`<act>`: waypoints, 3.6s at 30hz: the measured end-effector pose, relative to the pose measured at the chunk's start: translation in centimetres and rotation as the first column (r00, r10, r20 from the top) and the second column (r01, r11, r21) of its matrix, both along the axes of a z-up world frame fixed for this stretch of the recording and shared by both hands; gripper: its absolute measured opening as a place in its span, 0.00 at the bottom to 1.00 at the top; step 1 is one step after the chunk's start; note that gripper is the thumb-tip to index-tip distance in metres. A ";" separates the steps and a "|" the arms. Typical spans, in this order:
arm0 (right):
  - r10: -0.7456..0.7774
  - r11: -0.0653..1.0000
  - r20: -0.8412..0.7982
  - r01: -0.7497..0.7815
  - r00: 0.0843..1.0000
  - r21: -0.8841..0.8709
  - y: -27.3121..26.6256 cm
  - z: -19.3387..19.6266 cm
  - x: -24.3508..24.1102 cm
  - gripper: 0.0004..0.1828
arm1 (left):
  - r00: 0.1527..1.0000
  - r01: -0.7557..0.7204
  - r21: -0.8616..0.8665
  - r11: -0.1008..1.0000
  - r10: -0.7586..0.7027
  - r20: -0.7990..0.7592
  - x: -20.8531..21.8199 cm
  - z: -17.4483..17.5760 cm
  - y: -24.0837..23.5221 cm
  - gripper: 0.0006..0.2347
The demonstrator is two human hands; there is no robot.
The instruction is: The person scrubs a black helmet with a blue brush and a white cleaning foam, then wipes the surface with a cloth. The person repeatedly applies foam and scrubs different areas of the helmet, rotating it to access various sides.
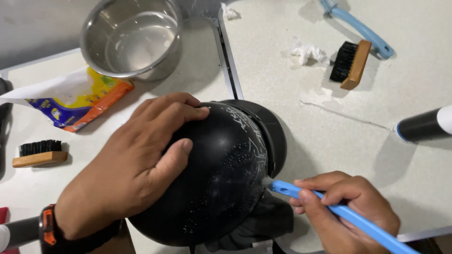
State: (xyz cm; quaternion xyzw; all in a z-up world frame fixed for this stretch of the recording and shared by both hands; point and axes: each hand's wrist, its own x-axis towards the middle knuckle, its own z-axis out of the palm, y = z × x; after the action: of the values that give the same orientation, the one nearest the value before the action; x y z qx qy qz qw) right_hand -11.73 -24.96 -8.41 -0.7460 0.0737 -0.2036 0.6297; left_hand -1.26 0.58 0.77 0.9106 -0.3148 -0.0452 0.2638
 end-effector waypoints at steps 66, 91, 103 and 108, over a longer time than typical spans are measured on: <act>0.307 0.952 -0.045 -0.306 0.951 0.024 -3.7 0.8 4.5 0.21 | 0.992 -0.094 0.138 0.986 0.105 -0.075 0.7 -0.5 -1.7 0.23; 0.167 0.926 0.204 -0.083 0.965 -0.369 -2.3 -1.6 1.5 0.20 | 0.990 -0.126 0.140 0.982 0.134 -0.050 0.1 -0.5 -2.1 0.22; 0.282 0.918 0.231 -0.192 0.931 -0.348 -2.8 -2.4 1.7 0.22 | 0.986 -0.158 0.135 0.978 0.165 -0.040 0.0 -0.4 -2.8 0.23; 0.298 0.911 0.271 -0.187 0.915 -0.369 -2.7 -2.0 2.3 0.22 | 0.989 -0.133 0.134 0.982 0.140 -0.039 0.2 -0.4 -2.6 0.23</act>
State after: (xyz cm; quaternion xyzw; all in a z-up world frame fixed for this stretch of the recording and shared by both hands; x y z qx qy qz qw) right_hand -9.41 -27.63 -10.43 -0.8022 -0.1599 -0.2511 0.5175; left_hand -1.10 -2.03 0.40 0.9441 -0.2416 -0.0695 0.2132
